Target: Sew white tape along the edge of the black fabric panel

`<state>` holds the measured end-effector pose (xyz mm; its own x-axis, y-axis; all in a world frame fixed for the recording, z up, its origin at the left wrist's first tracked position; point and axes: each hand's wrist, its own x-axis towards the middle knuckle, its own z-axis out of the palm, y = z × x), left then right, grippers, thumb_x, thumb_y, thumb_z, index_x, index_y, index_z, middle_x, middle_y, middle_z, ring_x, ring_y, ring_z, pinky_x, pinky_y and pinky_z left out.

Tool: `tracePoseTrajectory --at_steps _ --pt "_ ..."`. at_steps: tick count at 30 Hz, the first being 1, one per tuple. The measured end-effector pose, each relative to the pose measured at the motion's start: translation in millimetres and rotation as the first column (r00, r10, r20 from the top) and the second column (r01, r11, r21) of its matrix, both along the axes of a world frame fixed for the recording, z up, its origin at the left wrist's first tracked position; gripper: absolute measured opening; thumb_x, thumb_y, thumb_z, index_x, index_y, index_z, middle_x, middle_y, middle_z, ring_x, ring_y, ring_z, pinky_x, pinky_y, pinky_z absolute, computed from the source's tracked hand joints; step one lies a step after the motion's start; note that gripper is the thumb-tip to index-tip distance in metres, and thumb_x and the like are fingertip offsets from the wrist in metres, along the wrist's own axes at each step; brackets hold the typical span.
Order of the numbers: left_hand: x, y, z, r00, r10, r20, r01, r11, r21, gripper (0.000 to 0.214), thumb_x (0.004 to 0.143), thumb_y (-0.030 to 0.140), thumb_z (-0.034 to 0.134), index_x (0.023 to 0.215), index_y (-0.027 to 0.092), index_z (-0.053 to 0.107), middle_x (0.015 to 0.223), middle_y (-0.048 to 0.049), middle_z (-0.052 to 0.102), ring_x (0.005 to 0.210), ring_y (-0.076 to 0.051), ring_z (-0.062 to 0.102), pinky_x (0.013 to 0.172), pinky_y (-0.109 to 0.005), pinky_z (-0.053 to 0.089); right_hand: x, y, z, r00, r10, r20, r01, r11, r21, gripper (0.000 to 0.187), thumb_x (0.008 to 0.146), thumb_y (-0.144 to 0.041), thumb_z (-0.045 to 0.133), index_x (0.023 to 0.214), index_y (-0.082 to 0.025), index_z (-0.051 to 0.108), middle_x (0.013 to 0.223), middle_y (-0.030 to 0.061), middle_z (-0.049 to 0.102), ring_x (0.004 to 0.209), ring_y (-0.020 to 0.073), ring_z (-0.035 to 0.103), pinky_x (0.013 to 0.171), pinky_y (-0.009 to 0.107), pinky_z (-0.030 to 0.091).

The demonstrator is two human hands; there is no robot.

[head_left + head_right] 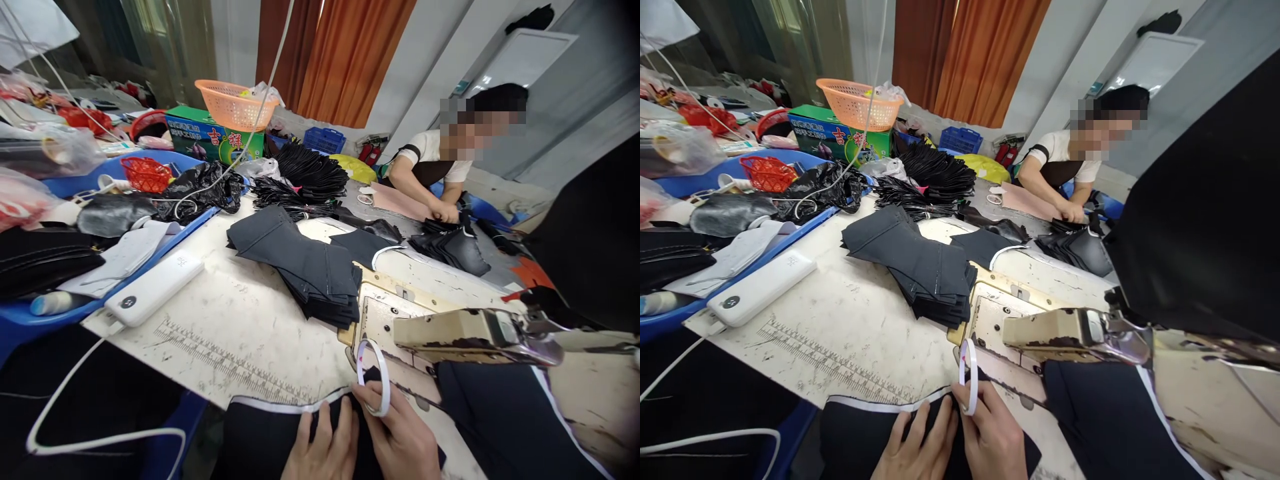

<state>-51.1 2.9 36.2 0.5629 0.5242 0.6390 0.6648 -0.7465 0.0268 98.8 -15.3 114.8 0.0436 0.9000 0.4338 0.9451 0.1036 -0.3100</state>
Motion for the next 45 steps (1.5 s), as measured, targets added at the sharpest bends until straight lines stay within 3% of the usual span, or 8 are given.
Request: tracePoseTrajectory --at_steps 4,8,13,19,24,36,40,45 --pt "1 0 2.2 0.999 -0.017 -0.032 0.017 1.000 0.001 0.035 0.089 0.039 0.060 0.122 0.030 0.067 0.143 -0.0010 0.054 0.108 -0.025 0.052 0.089 -0.038 0.038 -7 5 8.2 0.998 0.065 -0.023 -0.065 0.998 -0.009 0.027 0.089 -0.012 0.058 0.108 -0.026 0.070 0.091 0.0073 0.073 0.079 0.0186 0.073 0.066 0.024 0.059" --pt "-1 0 -0.9 0.996 -0.075 -0.054 0.074 0.997 -0.020 0.039 0.090 0.044 0.060 0.128 0.033 0.062 0.127 -0.0006 0.066 0.112 -0.025 0.051 0.090 -0.038 0.037 -21 9 26.4 0.893 0.309 -0.326 -0.339 0.940 -0.039 0.034 0.081 -0.003 0.061 0.103 -0.028 0.070 0.084 0.0034 0.071 0.078 0.0181 0.070 0.079 0.030 0.060" --pt "0 1 -1.7 1.000 -0.023 0.016 0.023 1.000 0.007 0.031 0.089 0.037 0.061 0.118 0.032 0.068 0.137 0.0023 0.058 0.107 -0.023 0.052 0.088 -0.039 0.038 -15 19 26.5 0.809 -0.047 -0.585 0.015 0.998 -0.059 0.003 0.078 -0.025 0.073 0.079 -0.026 0.076 0.083 0.0047 0.077 0.080 0.0209 0.074 0.071 0.024 0.061" --pt "3 4 0.5 0.998 -0.003 0.059 0.001 0.999 0.044 0.031 0.083 0.033 0.066 0.114 0.027 0.069 0.142 -0.0028 0.054 0.110 -0.025 0.049 0.087 -0.038 0.037 4 27 0.9 0.742 -0.403 -0.535 0.302 0.914 -0.270 0.026 0.069 -0.046 0.075 0.074 -0.021 0.076 0.074 0.0074 0.077 0.069 0.0242 0.073 0.062 0.028 0.061" --pt "1 6 5.6 0.997 -0.002 0.083 0.000 1.000 0.024 0.027 0.085 0.025 0.061 0.111 0.026 0.068 0.111 -0.0047 0.068 0.107 -0.023 0.051 0.084 -0.038 0.036 3 26 -8.2 0.746 -0.460 -0.482 0.336 0.885 -0.323 0.027 0.071 -0.047 0.070 0.076 -0.021 0.076 0.078 0.0072 0.077 0.072 0.0253 0.073 0.064 0.030 0.058" --pt "10 22 30.9 0.995 0.010 -0.099 -0.014 0.999 -0.036 0.042 0.080 0.038 0.062 0.115 0.017 0.070 0.104 -0.0069 0.053 0.089 -0.022 0.042 0.083 -0.043 0.038 9 29 -0.4 0.772 -0.435 -0.464 0.253 0.880 -0.402 0.025 0.072 -0.044 0.066 0.079 -0.024 0.078 0.080 0.0068 0.078 0.074 0.0275 0.072 0.069 0.036 0.058" --pt "12 25 30.3 0.998 0.000 -0.065 -0.002 1.000 -0.021 0.040 0.084 0.040 0.058 0.113 0.016 0.070 0.105 -0.0067 0.050 0.092 -0.023 0.043 0.082 -0.041 0.039 23 30 10.1 0.788 -0.367 -0.495 0.177 0.905 -0.388 0.024 0.074 -0.044 0.068 0.084 -0.026 0.080 0.091 0.0086 0.078 0.089 0.0288 0.073 0.081 0.038 0.058" --pt "11 24 26.8 0.998 0.002 -0.064 -0.003 1.000 -0.022 0.039 0.081 0.033 0.061 0.115 0.015 0.069 0.103 -0.0069 0.050 0.092 -0.023 0.043 0.080 -0.039 0.041 40 36 18.9 0.768 -0.315 -0.557 0.111 0.923 -0.369 0.026 0.074 -0.044 0.069 0.083 -0.022 0.080 0.086 0.0102 0.077 0.083 0.0274 0.072 0.070 0.033 0.059"
